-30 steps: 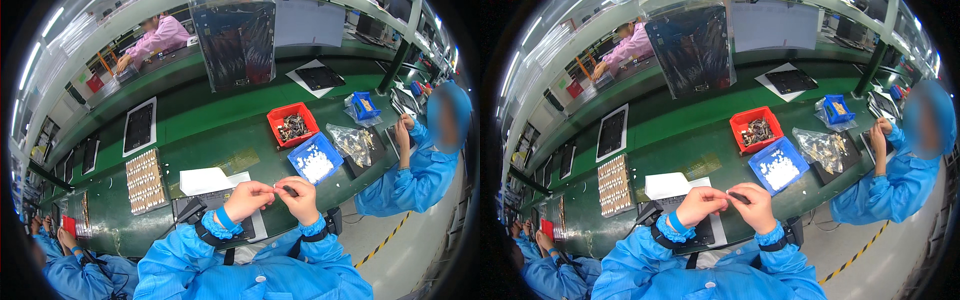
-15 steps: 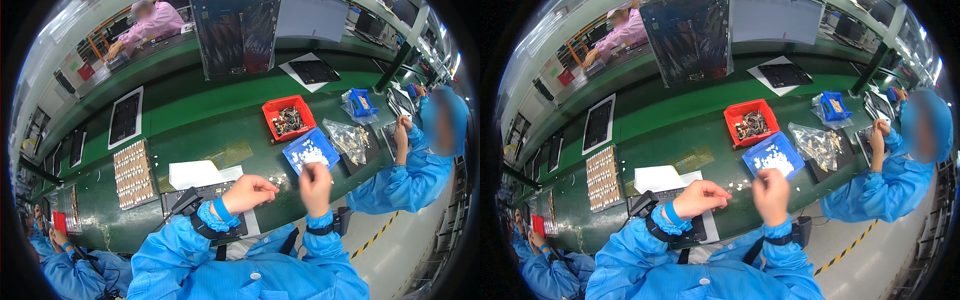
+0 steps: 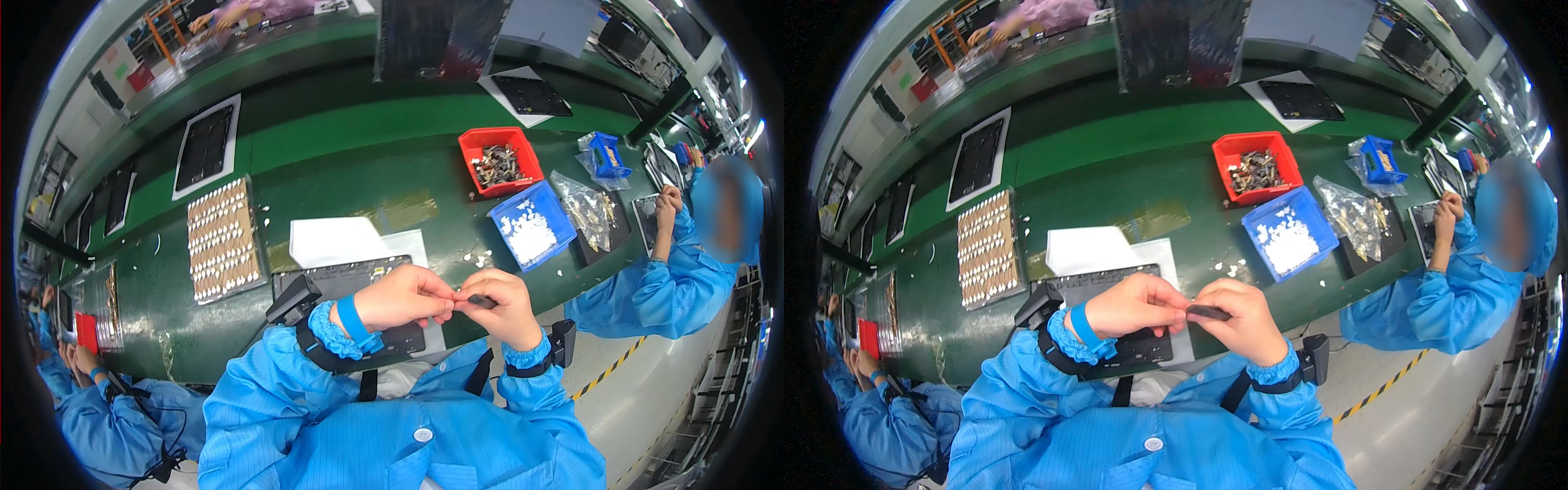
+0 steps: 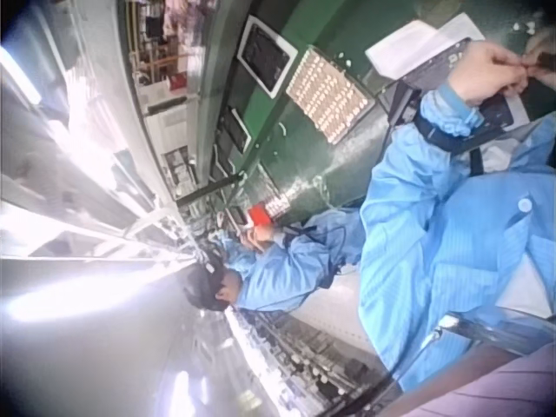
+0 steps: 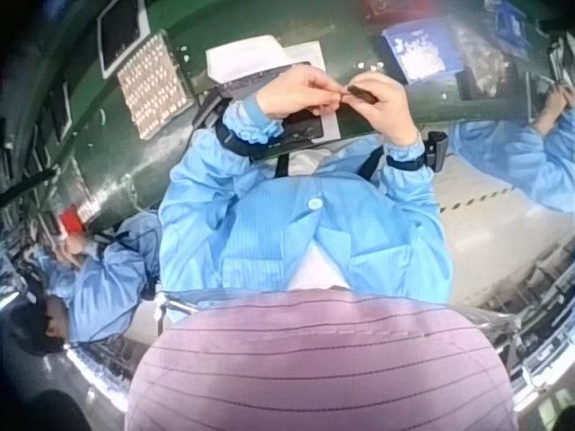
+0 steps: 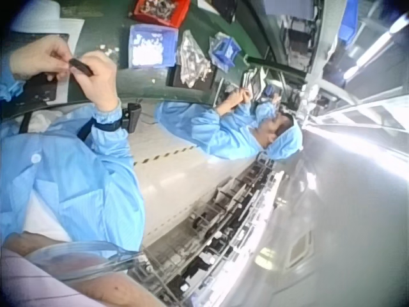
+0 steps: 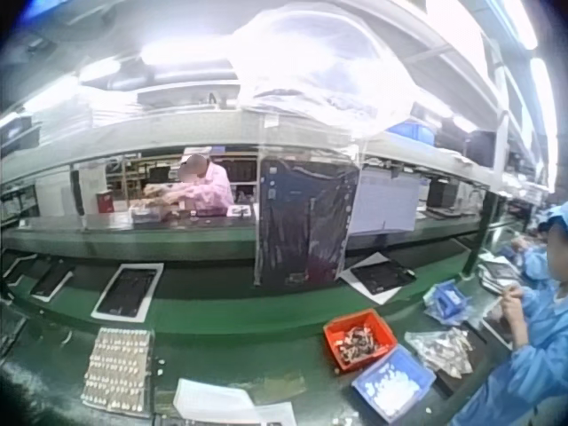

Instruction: The person applies adhesive strips, screws, and circuit boards to a tablet frame on an assembly line, using tweezers and a stylus-like tool to position the small components precisely.

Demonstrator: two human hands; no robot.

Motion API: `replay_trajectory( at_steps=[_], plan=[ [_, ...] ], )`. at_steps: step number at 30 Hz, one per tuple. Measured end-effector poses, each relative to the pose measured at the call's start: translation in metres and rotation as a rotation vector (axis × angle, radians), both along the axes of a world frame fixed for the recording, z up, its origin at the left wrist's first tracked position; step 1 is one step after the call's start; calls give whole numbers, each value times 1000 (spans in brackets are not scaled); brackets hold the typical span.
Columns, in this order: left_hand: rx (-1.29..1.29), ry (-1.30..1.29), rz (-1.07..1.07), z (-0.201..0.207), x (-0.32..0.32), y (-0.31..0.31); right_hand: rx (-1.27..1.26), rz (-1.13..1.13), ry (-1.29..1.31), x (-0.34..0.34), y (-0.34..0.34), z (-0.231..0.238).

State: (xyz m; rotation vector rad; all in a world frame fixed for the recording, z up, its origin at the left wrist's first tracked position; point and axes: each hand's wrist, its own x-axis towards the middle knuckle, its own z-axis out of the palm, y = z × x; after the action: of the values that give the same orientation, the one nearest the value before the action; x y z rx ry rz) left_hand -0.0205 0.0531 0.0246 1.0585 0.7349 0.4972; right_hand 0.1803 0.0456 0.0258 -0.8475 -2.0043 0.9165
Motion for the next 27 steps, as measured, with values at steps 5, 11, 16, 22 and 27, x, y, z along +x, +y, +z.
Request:
replay_trajectory(
  at_steps=[5, 11, 16, 22, 27],
  plan=[
    [100, 53, -52, -8, -20, -10, -76, -21, -4, -18, -10, -10],
    [39, 95, -2, -5, -38, -18, -104, 35, -22, -30, -21, -23],
    [237, 78, 144, -20, -46, -29, -472, 35, 238, -46, -37, -30],
    [449, 146, 245, -26, -51, -36, -431, -204, 220, -71, -48, -30],
    [426, 108, 290, -39, -50, -37, -427, -342, 162, -73, -49, -36]
  ],
)
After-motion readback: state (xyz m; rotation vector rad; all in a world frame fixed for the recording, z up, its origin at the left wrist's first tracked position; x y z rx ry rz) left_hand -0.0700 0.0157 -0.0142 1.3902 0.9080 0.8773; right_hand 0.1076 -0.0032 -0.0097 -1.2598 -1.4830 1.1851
